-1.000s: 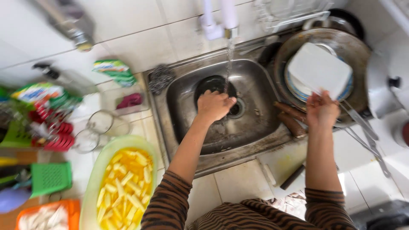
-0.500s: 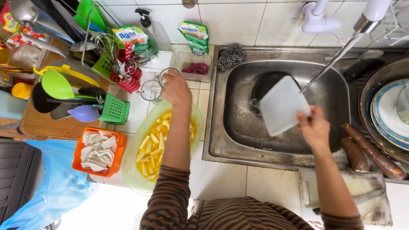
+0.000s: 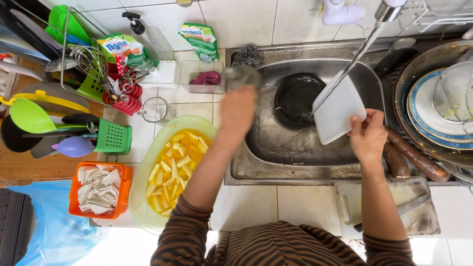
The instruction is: The person washes cassava peels and a plastic container in the sink, then rinses a glass. They move to the stove, stir frying cassava pieces in a pan with a spatula, and briefly lift the lid of a steamer pot before continuing to stir the frying food.
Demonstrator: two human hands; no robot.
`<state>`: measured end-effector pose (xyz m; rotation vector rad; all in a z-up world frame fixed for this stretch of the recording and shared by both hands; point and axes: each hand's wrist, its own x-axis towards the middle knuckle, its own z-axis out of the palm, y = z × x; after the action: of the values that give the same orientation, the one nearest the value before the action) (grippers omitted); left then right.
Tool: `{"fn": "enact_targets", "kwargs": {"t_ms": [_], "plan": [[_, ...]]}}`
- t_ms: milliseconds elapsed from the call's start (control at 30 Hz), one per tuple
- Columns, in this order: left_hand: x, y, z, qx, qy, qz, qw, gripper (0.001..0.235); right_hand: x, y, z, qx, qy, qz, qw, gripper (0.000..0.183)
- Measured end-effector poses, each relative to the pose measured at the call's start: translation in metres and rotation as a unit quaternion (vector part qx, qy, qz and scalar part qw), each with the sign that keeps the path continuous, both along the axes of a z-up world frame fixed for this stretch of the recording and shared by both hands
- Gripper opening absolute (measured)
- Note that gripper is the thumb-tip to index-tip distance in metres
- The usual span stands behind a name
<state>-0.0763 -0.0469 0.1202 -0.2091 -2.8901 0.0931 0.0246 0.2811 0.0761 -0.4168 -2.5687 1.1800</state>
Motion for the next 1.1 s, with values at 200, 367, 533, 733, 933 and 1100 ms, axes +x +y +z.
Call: {"fn": "enact_targets", "kwargs": {"t_ms": [200, 367, 533, 733, 933, 1100], "plan": [[-0.004, 0.131, -0.081, 0.060, -0.202, -0.206, 0.956, 0.019, 0.020, 0.019, 0.004, 0.070, 0.075, -0.028, 0.994, 0.028], [-0.019, 0.189, -0.167, 0.098, -0.107, -0.268, 0.953, 0.023, 0.038, 0.028, 0.012, 0.070, 0.063, -0.064, 0.993, 0.028], [-0.016, 0.185, -0.167, 0.094, -0.146, -0.235, 0.956, 0.018, 0.051, 0.032, 0.010, 0.026, 0.035, -0.068, 0.997, 0.032], [-0.011, 0.170, -0.162, 0.122, -0.144, -0.224, 0.956, 0.034, 0.066, 0.049, 0.039, 0.334, 0.022, 0.005, 0.942, 0.026], [-0.010, 0.169, -0.152, 0.095, -0.158, -0.199, 0.963, 0.073, 0.072, 0.028, 0.073, 0.418, -0.046, 0.027, 0.907, 0.023], [-0.008, 0.153, -0.126, 0.098, -0.237, -0.210, 0.944, 0.092, 0.086, -0.011, 0.129, 0.408, 0.059, 0.083, 0.907, 0.016]]}}
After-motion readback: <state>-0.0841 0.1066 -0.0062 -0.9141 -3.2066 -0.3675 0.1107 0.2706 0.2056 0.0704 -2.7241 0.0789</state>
